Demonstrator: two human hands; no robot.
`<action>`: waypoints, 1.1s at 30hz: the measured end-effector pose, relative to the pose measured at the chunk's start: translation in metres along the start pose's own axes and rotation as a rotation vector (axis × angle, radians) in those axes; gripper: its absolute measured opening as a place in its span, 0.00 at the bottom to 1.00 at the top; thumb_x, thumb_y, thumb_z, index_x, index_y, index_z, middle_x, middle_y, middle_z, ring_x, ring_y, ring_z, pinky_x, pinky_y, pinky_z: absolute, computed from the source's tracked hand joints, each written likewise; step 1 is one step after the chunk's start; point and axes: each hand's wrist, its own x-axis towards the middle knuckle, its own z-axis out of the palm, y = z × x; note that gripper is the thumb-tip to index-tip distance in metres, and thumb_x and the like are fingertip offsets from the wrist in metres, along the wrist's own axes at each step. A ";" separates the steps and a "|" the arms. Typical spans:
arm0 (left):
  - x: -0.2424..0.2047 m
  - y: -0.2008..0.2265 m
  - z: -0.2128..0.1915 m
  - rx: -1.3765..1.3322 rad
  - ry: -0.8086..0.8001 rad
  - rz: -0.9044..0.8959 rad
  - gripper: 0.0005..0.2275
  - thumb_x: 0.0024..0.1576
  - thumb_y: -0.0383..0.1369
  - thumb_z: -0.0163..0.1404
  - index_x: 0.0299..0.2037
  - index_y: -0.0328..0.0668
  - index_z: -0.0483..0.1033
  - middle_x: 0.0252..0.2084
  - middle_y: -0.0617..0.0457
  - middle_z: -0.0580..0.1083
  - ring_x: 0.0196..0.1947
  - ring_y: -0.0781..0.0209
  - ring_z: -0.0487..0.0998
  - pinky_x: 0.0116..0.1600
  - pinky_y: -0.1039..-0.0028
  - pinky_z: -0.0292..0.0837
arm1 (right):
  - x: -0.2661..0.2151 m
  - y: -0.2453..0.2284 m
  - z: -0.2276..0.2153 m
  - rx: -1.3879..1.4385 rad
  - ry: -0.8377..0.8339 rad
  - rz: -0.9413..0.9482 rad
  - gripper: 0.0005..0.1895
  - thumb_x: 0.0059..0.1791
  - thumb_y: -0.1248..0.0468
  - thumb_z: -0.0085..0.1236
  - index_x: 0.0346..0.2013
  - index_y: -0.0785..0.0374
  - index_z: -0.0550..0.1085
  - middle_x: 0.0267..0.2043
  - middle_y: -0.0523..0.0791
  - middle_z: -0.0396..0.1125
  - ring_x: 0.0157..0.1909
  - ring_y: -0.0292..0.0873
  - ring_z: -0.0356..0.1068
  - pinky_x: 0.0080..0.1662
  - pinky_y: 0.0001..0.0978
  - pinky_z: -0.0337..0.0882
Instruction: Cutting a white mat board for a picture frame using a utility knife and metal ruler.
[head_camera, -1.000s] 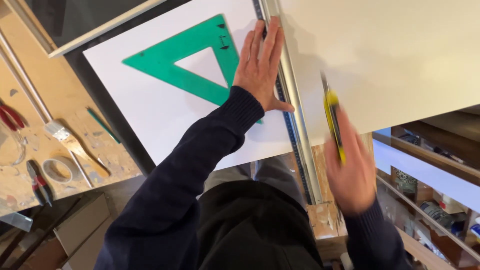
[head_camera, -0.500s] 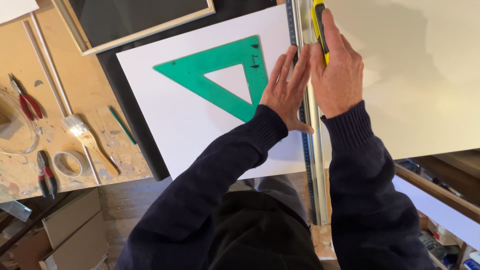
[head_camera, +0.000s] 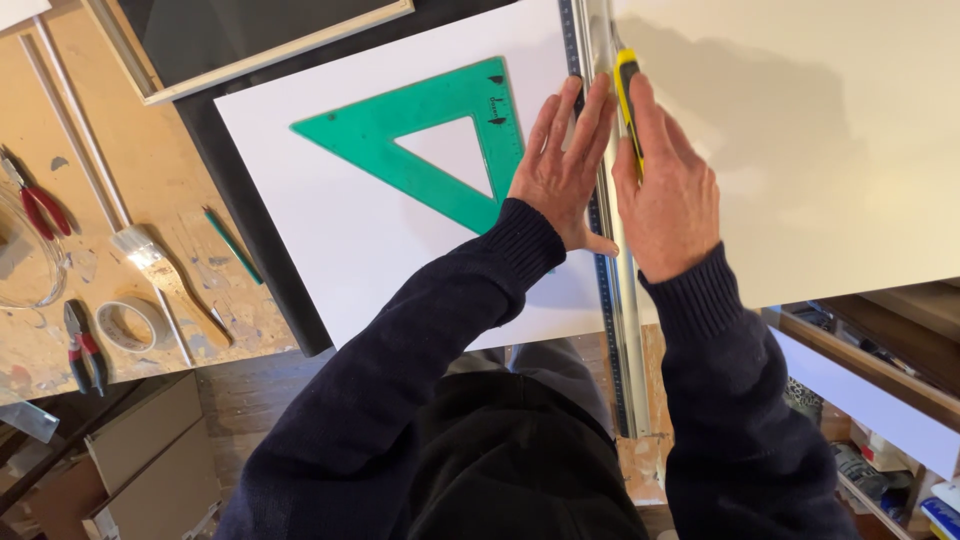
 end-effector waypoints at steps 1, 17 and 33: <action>0.000 0.000 0.000 -0.008 0.012 0.001 0.72 0.28 0.78 0.52 0.77 0.27 0.44 0.79 0.35 0.39 0.79 0.37 0.37 0.80 0.54 0.30 | -0.005 0.000 -0.002 -0.008 -0.022 0.026 0.29 0.58 0.70 0.51 0.74 0.64 0.59 0.62 0.57 0.69 0.53 0.60 0.75 0.49 0.47 0.75; 0.000 0.002 0.007 -0.122 0.084 0.006 0.72 0.30 0.75 0.57 0.77 0.24 0.43 0.79 0.36 0.39 0.80 0.35 0.40 0.81 0.52 0.34 | -0.140 -0.019 -0.034 -0.007 -0.074 0.188 0.27 0.54 0.69 0.53 0.70 0.65 0.64 0.62 0.57 0.68 0.54 0.60 0.74 0.50 0.46 0.74; 0.003 0.001 0.013 -0.104 0.055 0.034 0.72 0.30 0.75 0.59 0.76 0.25 0.43 0.79 0.34 0.38 0.79 0.31 0.39 0.80 0.49 0.35 | -0.287 -0.019 -0.079 0.012 -0.200 0.484 0.29 0.49 0.66 0.57 0.65 0.59 0.68 0.58 0.52 0.71 0.49 0.56 0.76 0.46 0.43 0.76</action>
